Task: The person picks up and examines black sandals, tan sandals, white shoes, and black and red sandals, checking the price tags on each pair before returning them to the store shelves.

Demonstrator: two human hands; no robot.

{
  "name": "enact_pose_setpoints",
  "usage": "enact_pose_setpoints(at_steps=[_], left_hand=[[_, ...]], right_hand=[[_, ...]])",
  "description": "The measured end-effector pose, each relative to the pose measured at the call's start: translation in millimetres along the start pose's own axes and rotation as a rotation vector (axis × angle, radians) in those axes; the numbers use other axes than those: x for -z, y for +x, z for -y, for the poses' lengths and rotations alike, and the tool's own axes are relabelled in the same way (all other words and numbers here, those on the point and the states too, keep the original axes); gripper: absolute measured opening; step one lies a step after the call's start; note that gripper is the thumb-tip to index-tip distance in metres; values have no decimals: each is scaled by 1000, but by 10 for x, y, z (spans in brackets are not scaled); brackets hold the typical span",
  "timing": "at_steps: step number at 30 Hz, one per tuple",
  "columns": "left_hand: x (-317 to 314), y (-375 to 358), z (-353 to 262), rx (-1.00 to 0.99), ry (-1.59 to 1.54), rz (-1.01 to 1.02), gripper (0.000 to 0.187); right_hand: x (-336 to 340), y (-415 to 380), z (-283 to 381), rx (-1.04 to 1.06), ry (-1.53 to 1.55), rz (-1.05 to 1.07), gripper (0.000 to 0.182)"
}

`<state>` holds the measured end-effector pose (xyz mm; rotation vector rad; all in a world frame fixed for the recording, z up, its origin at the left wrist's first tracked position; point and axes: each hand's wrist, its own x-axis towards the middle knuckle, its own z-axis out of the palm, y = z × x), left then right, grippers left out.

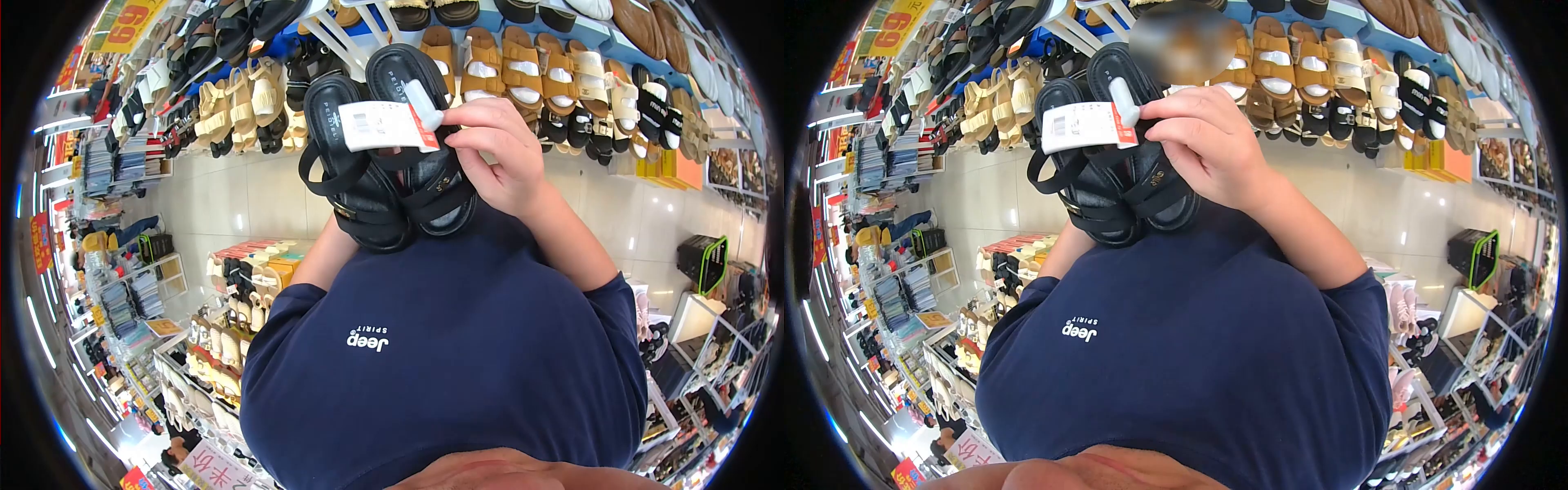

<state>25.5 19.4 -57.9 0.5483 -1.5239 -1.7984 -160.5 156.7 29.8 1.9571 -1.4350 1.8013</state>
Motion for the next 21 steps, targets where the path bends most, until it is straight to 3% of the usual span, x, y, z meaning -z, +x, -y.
enact_pose_setpoints(at_steps=[6, 10, 13, 17, 19, 21], left_hand=[[27, -77, 9, 23, -26, -2, 80], [102, -113, -12, 40, -47, 3, 79], [127, -55, 26, 54, -63, 7, 79], [94, 47, 129, 69, -88, 6, 79], [111, 48, 149, 77, -101, 3, 79], [146, -12, 142, 86, -114, -2, 79]], right_hand=[[-26, 33, 61, -81, 53, 5, 27], [10, 172, 245, -419, 89, 113, 40], [37, 214, 175, -322, -107, 246, 38], [-1, 219, 154, -570, 215, -23, 27], [-47, 157, 92, -569, 350, -188, 26], [-1, 127, 38, -328, 192, -129, 31]])
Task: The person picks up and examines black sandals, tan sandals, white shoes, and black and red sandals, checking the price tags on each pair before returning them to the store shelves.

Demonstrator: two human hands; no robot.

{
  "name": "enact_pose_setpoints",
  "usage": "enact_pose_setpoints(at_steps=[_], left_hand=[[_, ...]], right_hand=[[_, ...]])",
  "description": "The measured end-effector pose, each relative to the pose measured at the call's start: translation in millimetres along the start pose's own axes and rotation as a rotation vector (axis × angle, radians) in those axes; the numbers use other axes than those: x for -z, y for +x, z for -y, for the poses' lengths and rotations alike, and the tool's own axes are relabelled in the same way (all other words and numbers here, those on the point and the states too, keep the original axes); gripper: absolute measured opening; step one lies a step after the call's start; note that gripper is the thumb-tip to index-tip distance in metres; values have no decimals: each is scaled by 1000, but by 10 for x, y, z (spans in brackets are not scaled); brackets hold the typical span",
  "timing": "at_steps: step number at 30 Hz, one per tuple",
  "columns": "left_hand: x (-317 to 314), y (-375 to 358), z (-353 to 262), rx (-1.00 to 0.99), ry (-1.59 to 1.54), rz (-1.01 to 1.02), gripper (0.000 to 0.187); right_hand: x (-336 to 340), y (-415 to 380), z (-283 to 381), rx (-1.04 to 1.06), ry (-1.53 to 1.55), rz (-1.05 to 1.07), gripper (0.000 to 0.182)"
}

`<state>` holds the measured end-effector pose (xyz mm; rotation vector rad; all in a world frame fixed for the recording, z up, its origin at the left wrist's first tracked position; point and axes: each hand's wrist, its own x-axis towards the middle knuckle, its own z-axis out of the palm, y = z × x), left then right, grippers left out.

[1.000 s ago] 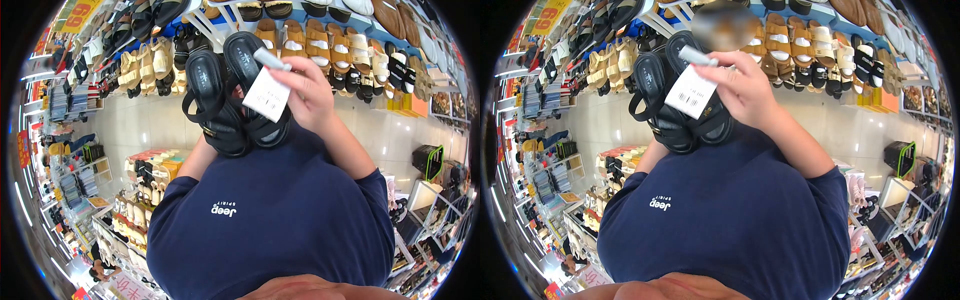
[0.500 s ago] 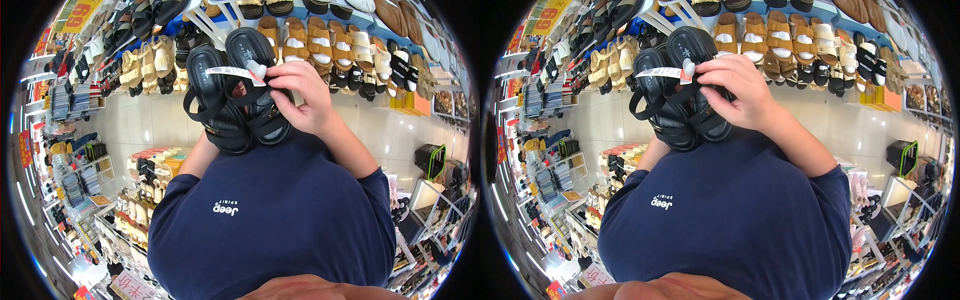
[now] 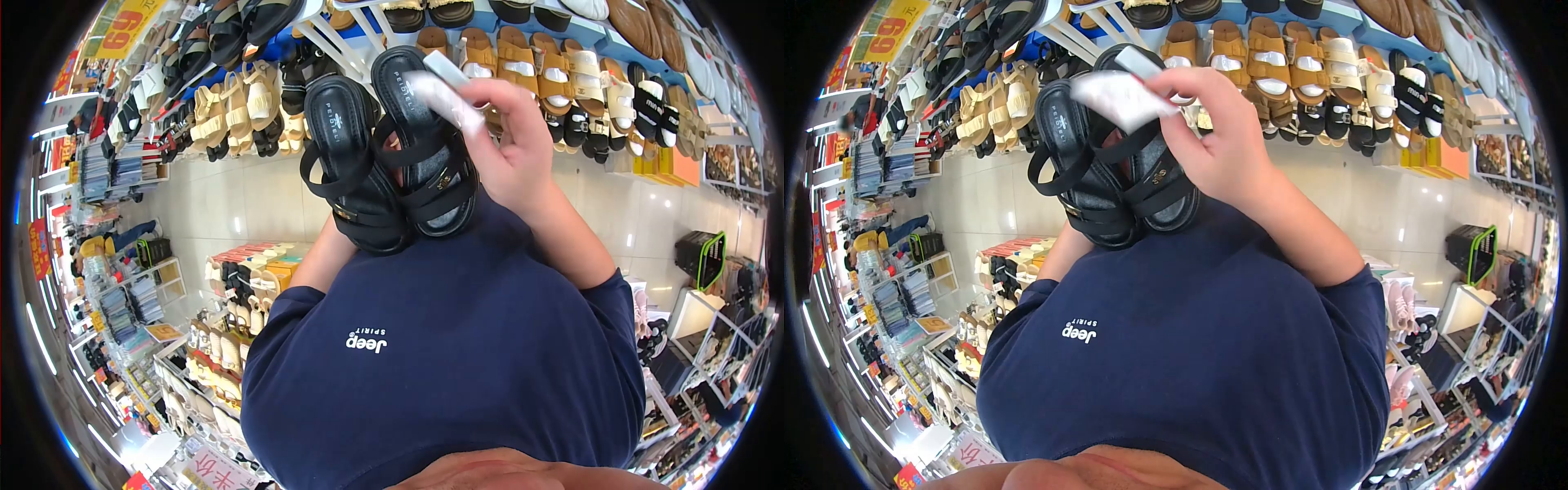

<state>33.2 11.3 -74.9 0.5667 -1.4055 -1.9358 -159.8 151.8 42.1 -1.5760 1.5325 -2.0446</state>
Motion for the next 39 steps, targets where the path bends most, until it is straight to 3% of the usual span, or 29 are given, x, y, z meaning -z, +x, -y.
enact_pose_setpoints(at_steps=[4, 33, 36, 39], left_hand=[[65, -49, 8, 23, -23, -6, 78], [248, -121, 235, 136, -174, -30, 77], [243, -111, 246, 140, -186, -29, 77], [270, -138, 234, 151, -202, -19, 76]], right_hand=[[78, 17, 10, 405, -208, 191, 29], [80, -98, -35, 387, -164, 223, 26], [111, -135, -84, 281, -69, 202, 25], [4, -297, -48, -181, 465, -81, 22]])
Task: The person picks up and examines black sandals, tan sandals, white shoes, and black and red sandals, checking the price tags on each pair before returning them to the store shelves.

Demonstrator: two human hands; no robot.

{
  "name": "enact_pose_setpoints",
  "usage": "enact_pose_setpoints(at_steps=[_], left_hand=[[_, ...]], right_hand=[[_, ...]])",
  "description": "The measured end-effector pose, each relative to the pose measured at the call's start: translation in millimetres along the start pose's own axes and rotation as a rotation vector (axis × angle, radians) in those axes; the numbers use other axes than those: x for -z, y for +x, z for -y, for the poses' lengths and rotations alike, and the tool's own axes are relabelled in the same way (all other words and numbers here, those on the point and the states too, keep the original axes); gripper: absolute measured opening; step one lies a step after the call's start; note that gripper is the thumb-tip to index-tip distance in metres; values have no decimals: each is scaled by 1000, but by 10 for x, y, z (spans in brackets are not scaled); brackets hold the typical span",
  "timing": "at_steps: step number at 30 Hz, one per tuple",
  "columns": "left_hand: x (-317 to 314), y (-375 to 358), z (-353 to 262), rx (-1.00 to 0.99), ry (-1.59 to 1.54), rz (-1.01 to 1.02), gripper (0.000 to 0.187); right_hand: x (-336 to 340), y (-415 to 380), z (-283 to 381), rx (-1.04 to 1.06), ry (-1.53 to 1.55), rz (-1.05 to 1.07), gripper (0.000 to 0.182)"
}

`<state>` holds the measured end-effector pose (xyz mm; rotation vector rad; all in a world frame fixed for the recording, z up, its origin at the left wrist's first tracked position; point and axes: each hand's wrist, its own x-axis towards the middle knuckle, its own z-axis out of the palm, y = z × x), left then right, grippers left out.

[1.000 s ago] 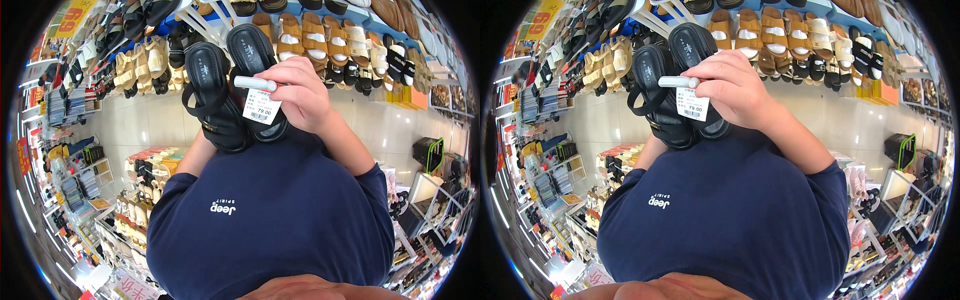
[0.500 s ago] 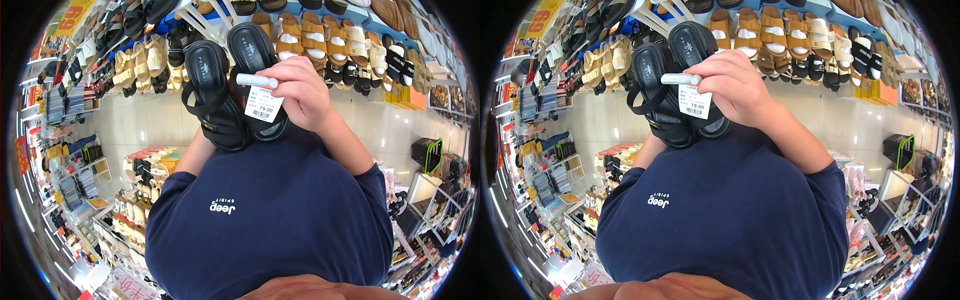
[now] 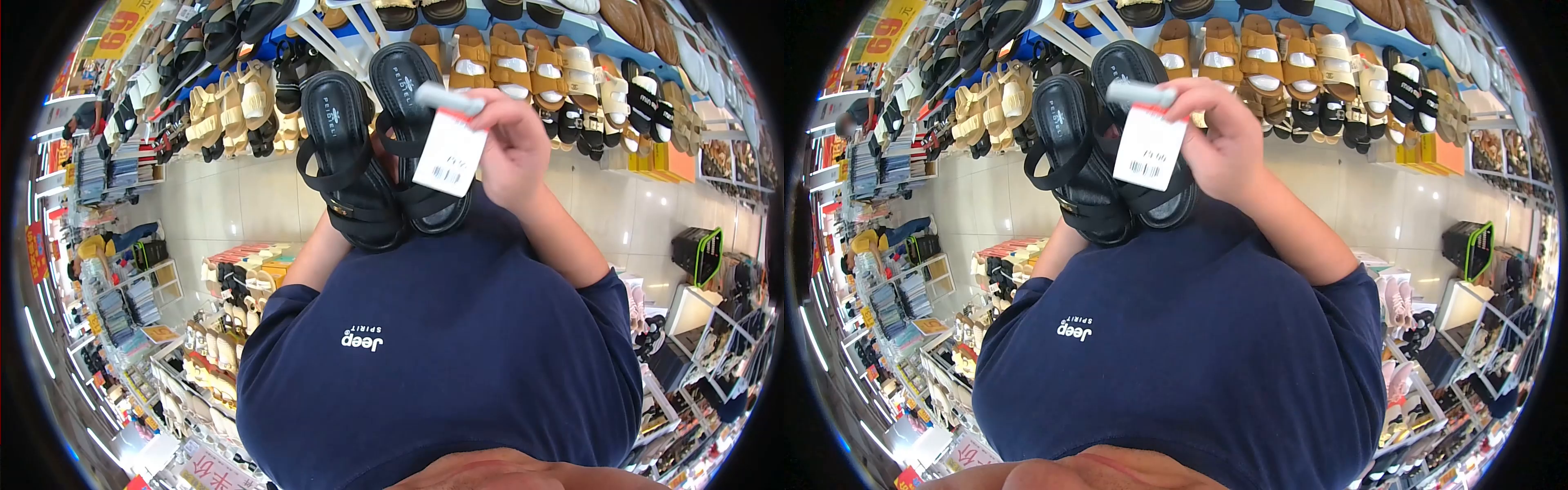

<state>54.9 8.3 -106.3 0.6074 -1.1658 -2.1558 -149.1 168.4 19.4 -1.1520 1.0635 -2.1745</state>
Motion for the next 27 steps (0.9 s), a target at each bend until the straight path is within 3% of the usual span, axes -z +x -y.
enact_pose_setpoints(at_steps=[1, 3, 7, 11, 13, 15, 18, 24, 27], left_hand=[[12, 27, -4, 3, -5, 3, 76], [7, 25, 20, 11, -16, 4, 76], [29, 2, 42, 24, -42, 2, 76], [141, 18, 34, 53, -75, 8, 76], [224, 43, -6, 71, -92, 17, 76], [263, 116, 23, 89, -105, 28, 76], [417, 27, -92, 118, -118, 39, 76], [448, -119, -69, 165, -146, 48, 75], [490, -142, -39, 186, -167, 46, 75]], right_hand=[[62, 27, -43, 31, 50, -18, 17], [46, 46, -14, -131, 166, -271, 17], [200, -19, -52, -340, 39, -325, 17], [252, -144, 12, -438, -25, -234, 11], [171, -201, 84, -372, -157, -161, 7], [75, -158, 253, -85, -539, 126, 15], [-104, -112, 331, 149, -770, 436, 30], [-390, -114, 176, 150, -828, 615, 50], [-445, -158, 95, 36, -880, 739, 51]])
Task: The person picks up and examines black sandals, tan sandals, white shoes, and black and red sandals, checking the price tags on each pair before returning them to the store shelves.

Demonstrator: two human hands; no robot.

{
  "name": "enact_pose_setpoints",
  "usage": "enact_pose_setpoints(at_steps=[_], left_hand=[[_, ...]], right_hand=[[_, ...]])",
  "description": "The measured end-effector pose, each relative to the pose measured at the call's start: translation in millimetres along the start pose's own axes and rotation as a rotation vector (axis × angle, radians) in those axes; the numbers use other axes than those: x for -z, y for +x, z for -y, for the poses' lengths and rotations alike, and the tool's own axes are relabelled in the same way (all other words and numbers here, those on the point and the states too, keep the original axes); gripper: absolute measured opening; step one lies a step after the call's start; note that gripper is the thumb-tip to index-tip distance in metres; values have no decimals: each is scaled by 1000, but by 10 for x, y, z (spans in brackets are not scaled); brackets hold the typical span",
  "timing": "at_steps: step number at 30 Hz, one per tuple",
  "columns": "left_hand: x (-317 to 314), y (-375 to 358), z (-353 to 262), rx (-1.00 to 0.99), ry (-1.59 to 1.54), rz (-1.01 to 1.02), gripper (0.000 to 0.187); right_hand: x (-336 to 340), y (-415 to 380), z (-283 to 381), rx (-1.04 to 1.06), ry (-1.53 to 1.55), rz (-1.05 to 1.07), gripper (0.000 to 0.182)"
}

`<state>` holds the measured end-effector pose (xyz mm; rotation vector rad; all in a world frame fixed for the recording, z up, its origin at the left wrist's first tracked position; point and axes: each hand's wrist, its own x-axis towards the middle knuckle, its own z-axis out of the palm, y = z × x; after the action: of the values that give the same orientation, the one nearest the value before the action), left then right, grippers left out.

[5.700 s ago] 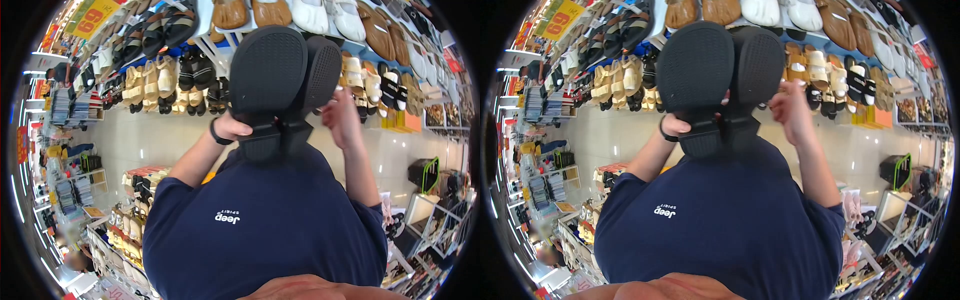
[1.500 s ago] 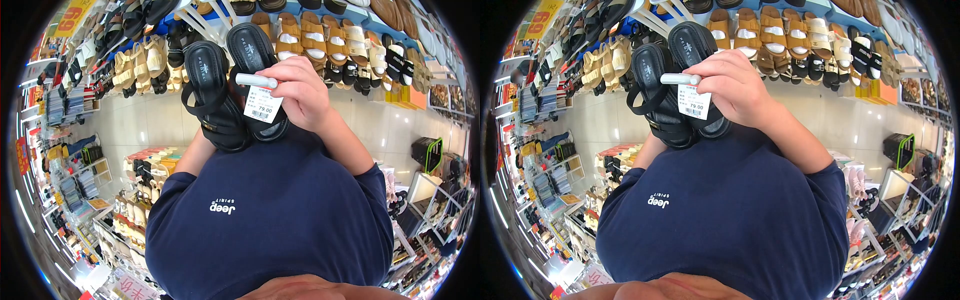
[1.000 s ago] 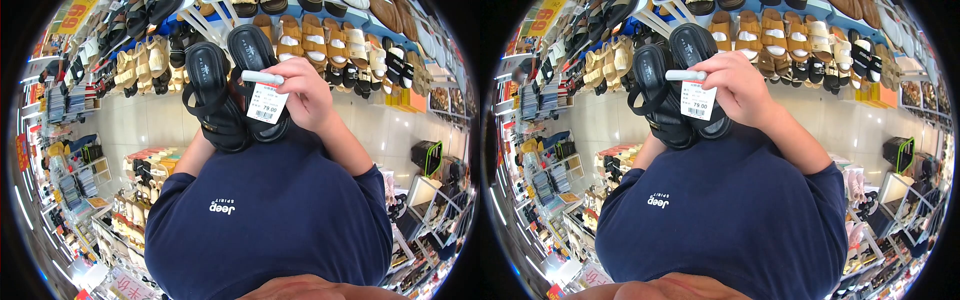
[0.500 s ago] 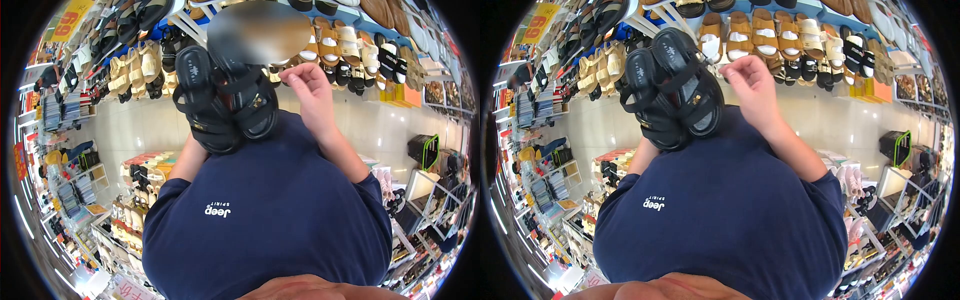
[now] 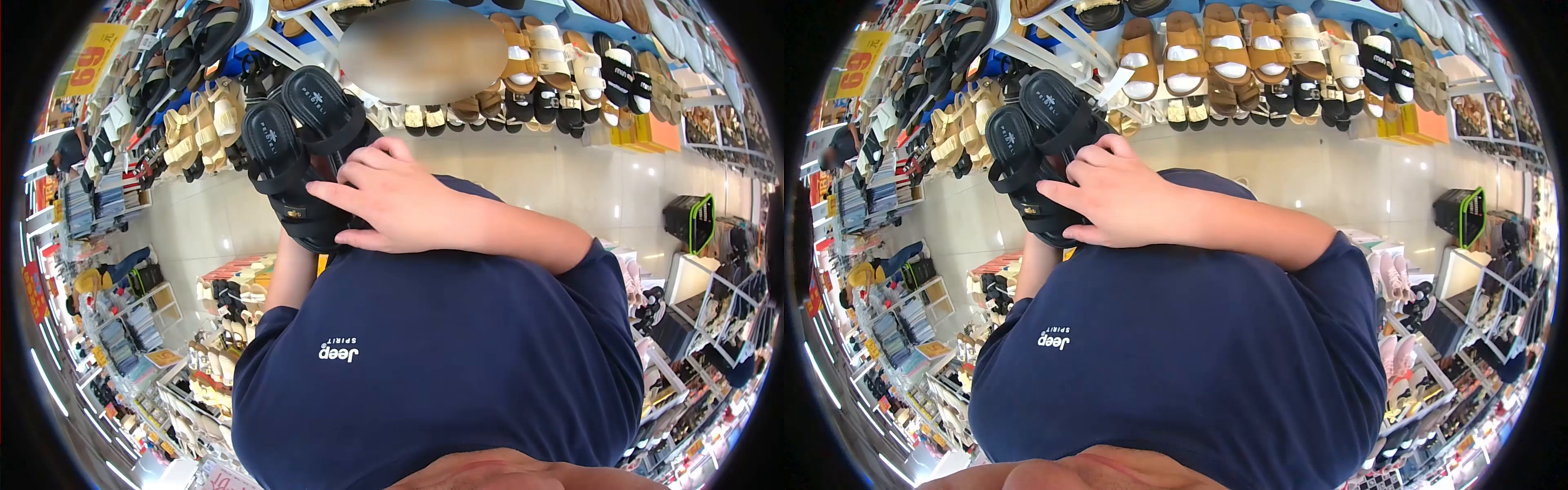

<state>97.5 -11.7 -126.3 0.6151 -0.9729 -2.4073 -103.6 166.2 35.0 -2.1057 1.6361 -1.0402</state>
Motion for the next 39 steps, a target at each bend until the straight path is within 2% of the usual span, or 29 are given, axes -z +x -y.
enact_pose_setpoints(at_steps=[9, 17, 26, 39], left_hand=[[-22, -71, 89, -49, -21, -85, 75], [42, -25, 82, -68, -45, -130, 75], [86, 67, 133, -43, -86, -130, 74], [140, 111, 266, -8, -152, -143, 74]], right_hand=[[-181, 64, -43, -34, -35, 202, 36], [-168, 131, -104, -41, 0, 425, 34], [-241, 136, -163, -10, 90, 336, 33], [-398, 91, -189, 10, 54, 190, 28]])
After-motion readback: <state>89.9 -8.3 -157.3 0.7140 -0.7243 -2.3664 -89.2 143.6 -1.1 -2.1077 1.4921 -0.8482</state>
